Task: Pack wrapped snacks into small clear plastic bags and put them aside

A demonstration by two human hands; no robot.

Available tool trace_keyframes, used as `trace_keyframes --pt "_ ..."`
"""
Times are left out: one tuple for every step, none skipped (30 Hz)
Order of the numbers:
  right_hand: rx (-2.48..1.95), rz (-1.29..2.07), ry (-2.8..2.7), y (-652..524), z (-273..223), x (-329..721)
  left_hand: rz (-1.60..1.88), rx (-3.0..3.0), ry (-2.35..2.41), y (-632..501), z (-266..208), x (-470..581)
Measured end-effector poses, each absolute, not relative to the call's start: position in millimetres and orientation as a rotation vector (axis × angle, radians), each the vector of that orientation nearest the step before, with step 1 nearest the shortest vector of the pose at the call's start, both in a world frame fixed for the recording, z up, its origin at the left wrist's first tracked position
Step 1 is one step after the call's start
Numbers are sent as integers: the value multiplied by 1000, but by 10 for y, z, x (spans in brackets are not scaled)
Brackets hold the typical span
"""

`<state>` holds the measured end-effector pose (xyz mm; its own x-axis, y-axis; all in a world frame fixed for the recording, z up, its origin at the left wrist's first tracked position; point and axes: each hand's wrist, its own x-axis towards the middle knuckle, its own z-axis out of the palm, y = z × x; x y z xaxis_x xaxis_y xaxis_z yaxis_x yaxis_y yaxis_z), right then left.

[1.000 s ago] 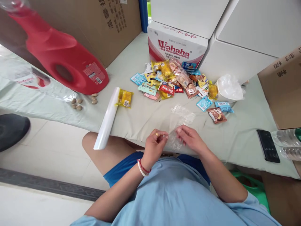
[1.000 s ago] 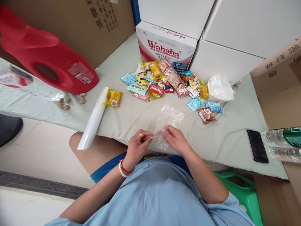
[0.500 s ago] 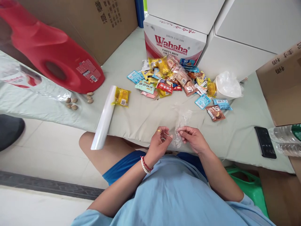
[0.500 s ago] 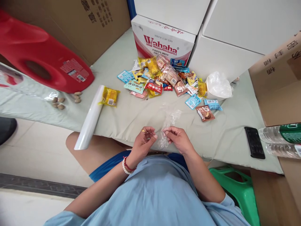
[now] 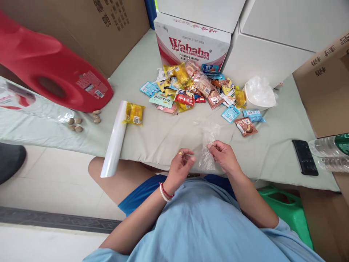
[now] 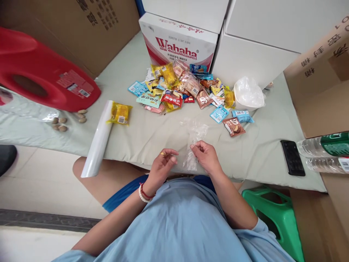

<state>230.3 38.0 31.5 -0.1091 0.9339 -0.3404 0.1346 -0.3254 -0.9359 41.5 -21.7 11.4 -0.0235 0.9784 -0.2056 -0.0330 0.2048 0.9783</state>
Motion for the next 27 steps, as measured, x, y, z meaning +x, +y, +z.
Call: trace_keyframes --pt "-1492 1481 -1231 382 300 2298 1131 1134 1310 -241 138 429" --pt "-1497 1457 -1250 383 287 2290 1167 1258 1317 -263 164 449" --pt "-1500 1435 -1270 385 276 2280 1186 1372 1320 -283 189 470" --pt "-1500 1416 -1289 387 269 2272 1184 1460 1318 -299 211 489" --pt "-1498 1401 -1308 388 267 2265 1166 1506 1314 -310 227 503" --pt "-1492 1389 -1321 390 270 2262 1145 1508 1311 -318 238 511" --pt "-1484 1386 -1324 393 277 2261 1129 1473 1306 -321 241 510" --pt "-1476 1395 -1313 395 287 2264 1118 1416 1299 -321 238 503" --pt "-1467 1419 -1286 397 301 2270 1115 1344 1290 -318 229 492" --pt "-1459 1457 -1248 400 317 2277 1120 1259 1286 -314 215 478" --pt "-1451 1503 -1206 402 333 2285 1127 1164 1289 -309 198 466" --pt "-1444 1550 -1164 405 350 2293 1129 1064 1290 -304 180 455" --pt "-1435 1592 -1127 406 365 2301 1129 963 1289 -299 161 448" --pt "-1425 1625 -1095 407 378 2308 1130 868 1284 -295 144 445" --pt "-1412 1649 -1068 406 389 2314 1131 785 1271 -291 130 444" --pt "-1400 1661 -1045 401 396 2319 1131 721 1252 -287 120 446" --pt "-1390 1664 -1030 392 401 2325 1136 674 1230 -283 114 448" --pt "-1383 1654 -1028 378 402 2331 1144 640 1207 -280 113 450" --pt "-1380 1630 -1040 358 402 2336 1152 614 1186 -276 115 451" --pt "-1379 1599 -1068 331 399 2342 1158 592 1168 -271 123 451" --pt "-1379 1564 -1110 298 397 2346 1164 575 1153 -267 133 451" --pt "-1379 1529 -1167 261 394 2348 1168 562 1142 -263 146 450" --pt "-1375 1492 -1235 222 392 2346 1169 553 1134 -258 161 450" --pt "-1363 1454 -1318 183 390 2340 1170 544 1128 -254 175 449" --pt "-1343 1413 -1417 146 388 2329 1172 533 1120 -249 189 449" --pt "-1316 1371 -1526 113 385 2313 1174 518 1109 -246 200 449" --pt "-1285 1330 -1635 87 382 2294 1176 498 1092 -243 208 449"
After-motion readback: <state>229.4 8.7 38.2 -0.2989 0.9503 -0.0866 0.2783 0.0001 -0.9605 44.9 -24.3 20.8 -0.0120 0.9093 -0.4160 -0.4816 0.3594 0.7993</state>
